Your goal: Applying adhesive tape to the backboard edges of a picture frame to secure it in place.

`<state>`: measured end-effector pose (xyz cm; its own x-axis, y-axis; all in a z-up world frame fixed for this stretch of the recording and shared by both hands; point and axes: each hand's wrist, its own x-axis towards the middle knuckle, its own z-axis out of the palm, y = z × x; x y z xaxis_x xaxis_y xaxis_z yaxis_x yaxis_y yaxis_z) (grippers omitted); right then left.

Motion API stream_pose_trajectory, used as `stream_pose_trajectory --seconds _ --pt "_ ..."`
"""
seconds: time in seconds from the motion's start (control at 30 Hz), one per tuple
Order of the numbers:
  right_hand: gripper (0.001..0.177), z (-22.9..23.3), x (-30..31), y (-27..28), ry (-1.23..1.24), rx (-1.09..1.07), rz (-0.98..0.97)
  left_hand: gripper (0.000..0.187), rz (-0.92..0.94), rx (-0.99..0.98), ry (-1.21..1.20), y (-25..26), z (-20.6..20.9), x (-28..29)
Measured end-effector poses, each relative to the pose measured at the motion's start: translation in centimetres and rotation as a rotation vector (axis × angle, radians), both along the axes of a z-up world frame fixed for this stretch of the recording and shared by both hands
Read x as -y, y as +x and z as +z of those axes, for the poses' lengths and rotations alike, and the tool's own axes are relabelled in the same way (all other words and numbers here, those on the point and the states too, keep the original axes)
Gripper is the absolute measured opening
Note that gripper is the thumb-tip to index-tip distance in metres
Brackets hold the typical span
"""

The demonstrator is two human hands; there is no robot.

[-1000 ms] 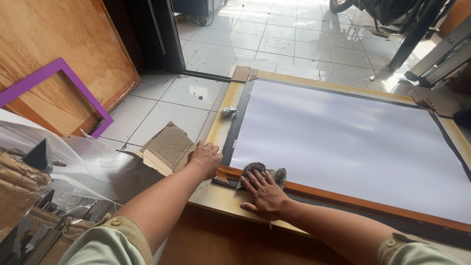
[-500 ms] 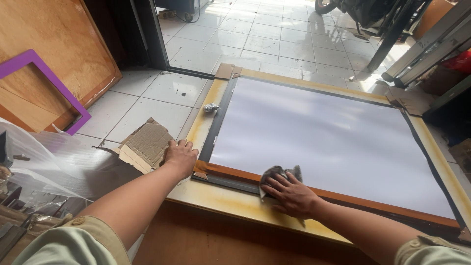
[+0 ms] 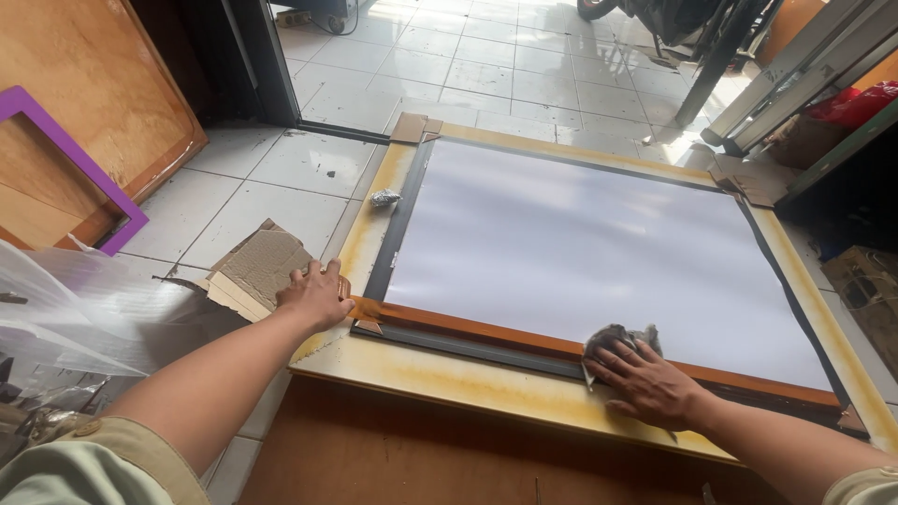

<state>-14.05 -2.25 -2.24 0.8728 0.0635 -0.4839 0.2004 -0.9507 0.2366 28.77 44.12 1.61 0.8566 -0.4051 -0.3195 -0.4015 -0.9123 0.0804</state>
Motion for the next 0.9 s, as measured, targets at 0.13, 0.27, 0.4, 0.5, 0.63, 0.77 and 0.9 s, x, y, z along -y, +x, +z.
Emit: stream_pose_trajectory --seconds 0.13,0.27,0.4,0.5,0.63,0.77,0.9 --pt "0.084 0.1 -9.4 9.2 0.105 0.106 0.065 0.105 0.165 -0.064 -0.180 1.1 -1.1 -1.6" --pt "0.085 0.5 -18.9 17.9 0.162 0.158 0.121 0.126 0.368 -0.212 -0.436 1.7 -2.4 -3.2" --pt "0.086 -1.1 -23.7 23.8 0.180 0.291 0.241 0.106 0.403 -0.250 -0.630 1.2 -1.1 -3.6" --pt "0.085 -1.7 -24.0 24.8 0.176 0.304 0.253 0.103 0.400 -0.196 -0.667 0.6 0.1 -2.9" --pt "0.083 -2.4 -23.5 26.2 0.130 0.365 0.297 0.112 0.416 -0.187 -0.753 -0.6 3.0 -2.0" --pt "0.066 -2.9 -24.1 28.4 0.192 0.431 0.339 0.110 0.395 -0.258 -0.770 -1.1 4.2 -2.3" --pt "0.052 -2.0 -25.2 30.5 0.227 0.457 0.347 0.119 0.408 -0.269 -0.782 -0.4 2.6 -2.7"
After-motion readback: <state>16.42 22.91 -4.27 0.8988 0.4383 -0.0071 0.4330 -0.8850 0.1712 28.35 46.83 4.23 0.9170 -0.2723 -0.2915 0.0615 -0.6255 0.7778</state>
